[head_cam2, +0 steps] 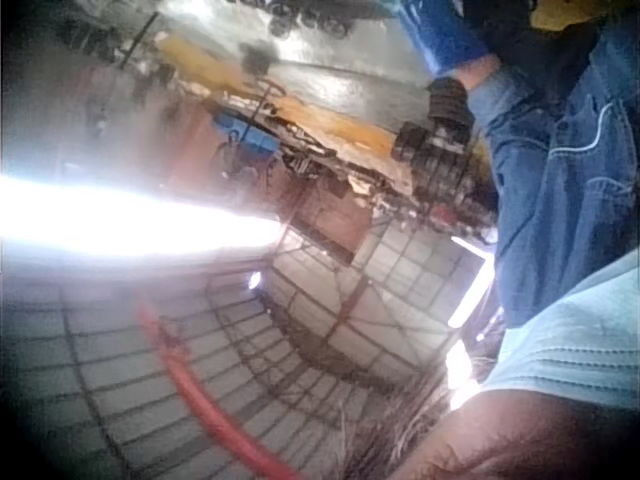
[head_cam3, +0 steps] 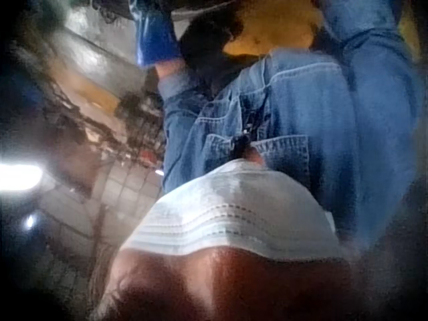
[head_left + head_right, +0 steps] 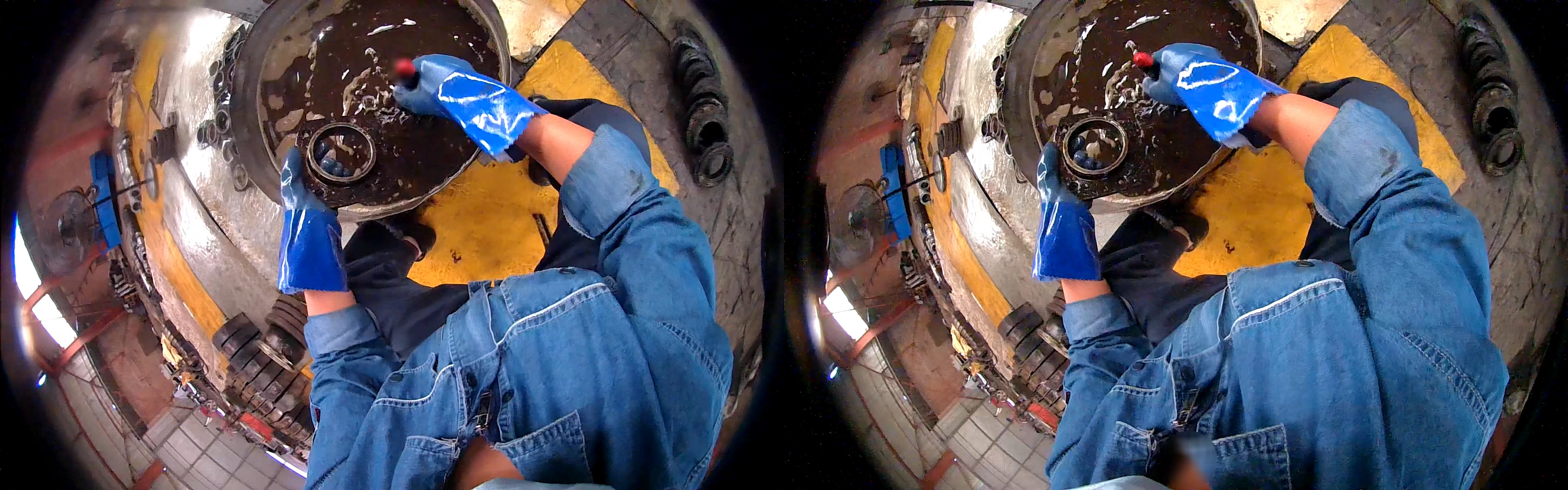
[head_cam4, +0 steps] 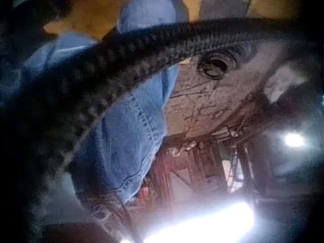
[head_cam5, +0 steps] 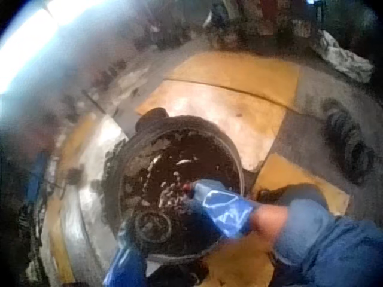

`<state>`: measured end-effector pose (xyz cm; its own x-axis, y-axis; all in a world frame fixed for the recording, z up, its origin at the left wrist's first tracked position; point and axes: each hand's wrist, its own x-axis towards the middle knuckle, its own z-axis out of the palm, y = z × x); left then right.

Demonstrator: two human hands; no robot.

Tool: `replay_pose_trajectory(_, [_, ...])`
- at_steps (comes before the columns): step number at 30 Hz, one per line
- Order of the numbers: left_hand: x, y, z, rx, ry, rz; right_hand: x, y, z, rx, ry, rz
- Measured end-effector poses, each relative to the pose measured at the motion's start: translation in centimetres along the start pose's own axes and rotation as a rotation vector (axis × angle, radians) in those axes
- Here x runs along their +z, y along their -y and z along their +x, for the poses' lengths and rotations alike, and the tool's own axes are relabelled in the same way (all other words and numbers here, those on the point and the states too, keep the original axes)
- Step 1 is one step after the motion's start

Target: The person sits on the floor and repeatedly scrubs small metal rings with a red-handled brush in a basin of dark liquid. They dip the rings into the liquid, scrub them, and place them on a nearby metal sheet.

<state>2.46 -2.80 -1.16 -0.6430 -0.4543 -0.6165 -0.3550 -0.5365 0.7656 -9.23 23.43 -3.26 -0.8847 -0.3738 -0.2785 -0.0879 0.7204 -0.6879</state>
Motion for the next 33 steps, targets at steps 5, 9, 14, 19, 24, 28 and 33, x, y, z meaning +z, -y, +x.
replay_pose_trajectory(5, [-2.2,-0.3,-1.5,0.003,0.060,-0.003,1.7,-2.6,-2.1,-0.334,-0.276,-0.181])
replay_pose_trajectory(9, [-1.8,0.4,-2.4,0.015,0.139,-0.035,1.3,-4.6,-5.1,-0.348,-0.263,-0.249])
replay_pose_trajectory(14, [-2.4,1.1,-3.5,0.020,0.172,-0.048,1.6,-3.2,-5.3,-0.232,-0.227,-0.354])
replay_pose_trajectory(19, [-3.2,1.6,-4.3,0.011,0.192,-0.058,2.2,-3.8,-4.8,-0.225,-0.284,-0.445])
replay_pose_trajectory(24, [-4.4,1.7,-4.8,0.013,0.180,-0.066,2.3,-3.5,-4.9,-0.203,-0.284,-0.492])
replay_pose_trajectory(28, [-4.2,1.9,-4.3,0.016,0.193,-0.066,2.4,-4.1,-4.6,-0.192,-0.267,-0.465])
replay_pose_trajectory(33, [-3.6,1.8,-3.6,0.018,0.211,-0.060,2.7,-4.5,-4.0,-0.164,-0.206,-0.511])
